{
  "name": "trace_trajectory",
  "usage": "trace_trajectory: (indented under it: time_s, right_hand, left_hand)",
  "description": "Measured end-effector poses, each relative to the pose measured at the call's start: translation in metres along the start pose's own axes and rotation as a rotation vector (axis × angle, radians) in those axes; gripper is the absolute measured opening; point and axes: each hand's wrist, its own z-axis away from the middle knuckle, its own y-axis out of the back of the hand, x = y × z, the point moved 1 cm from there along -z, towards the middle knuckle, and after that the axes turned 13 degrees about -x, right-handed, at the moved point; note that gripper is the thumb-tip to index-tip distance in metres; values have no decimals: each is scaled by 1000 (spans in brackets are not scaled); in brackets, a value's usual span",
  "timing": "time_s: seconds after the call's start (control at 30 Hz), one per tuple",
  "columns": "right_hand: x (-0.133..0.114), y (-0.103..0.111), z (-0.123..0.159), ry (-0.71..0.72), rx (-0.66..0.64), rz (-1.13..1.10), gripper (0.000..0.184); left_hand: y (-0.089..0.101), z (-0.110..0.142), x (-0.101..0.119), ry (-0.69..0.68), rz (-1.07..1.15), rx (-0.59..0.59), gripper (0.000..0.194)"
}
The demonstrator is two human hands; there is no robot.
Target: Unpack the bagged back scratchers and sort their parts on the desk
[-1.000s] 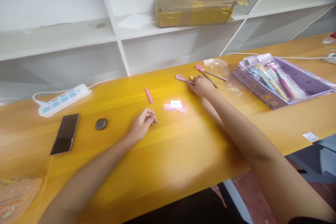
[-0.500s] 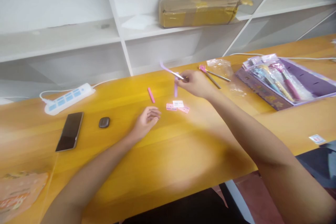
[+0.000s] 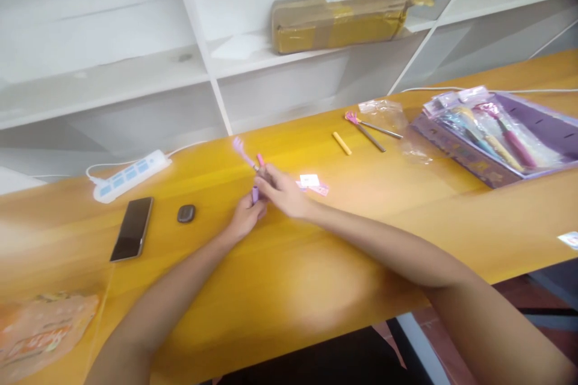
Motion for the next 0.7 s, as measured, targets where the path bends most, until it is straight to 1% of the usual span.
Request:
trace_trajectory:
  time_s: [0.03,0.1,0.2,0.27,0.3,0.37,0.4,0.47,0.57,0.7]
  right_hand:
    - [-12,10,-5,35,10,-88,34]
    - [-44,28,-16,93,-25,-239,43]
    - [-100,50,-29,177,-64,-518,45]
    - [-134,60,-34,241,-82,-624,48]
    - [-147,63,-34,256,-83,-640,52]
    - [-162,64,-33,273,-71,-661,58]
    - [-164,61,-32,273,-67,-674,61]
    - [-155,50,-29,281,-76,-722,65]
    - [-120,22,-25,262,-125,-778,71]
    - [-69,-13,-22,202,-193,-836,74]
  left_hand:
    - [-1,1,3,12,15,-33,21]
    - [-3,4,7,22,14,-94,17]
    - [-3,7,12,9,-32,-158,19]
    - [-2,8,14,-7,-73,-164,29]
    - [-2,8,15,-14,-105,-156,36]
    - [-3,8,17,-19,-188,-123,46]
    - [-5,8,18,-16,-229,-107,50]
    - [-7,9,19,-7,-287,-86,53]
    - [-10,9,18,14,-312,-86,55]
    - [-10,8,12,17,-238,-41,51]
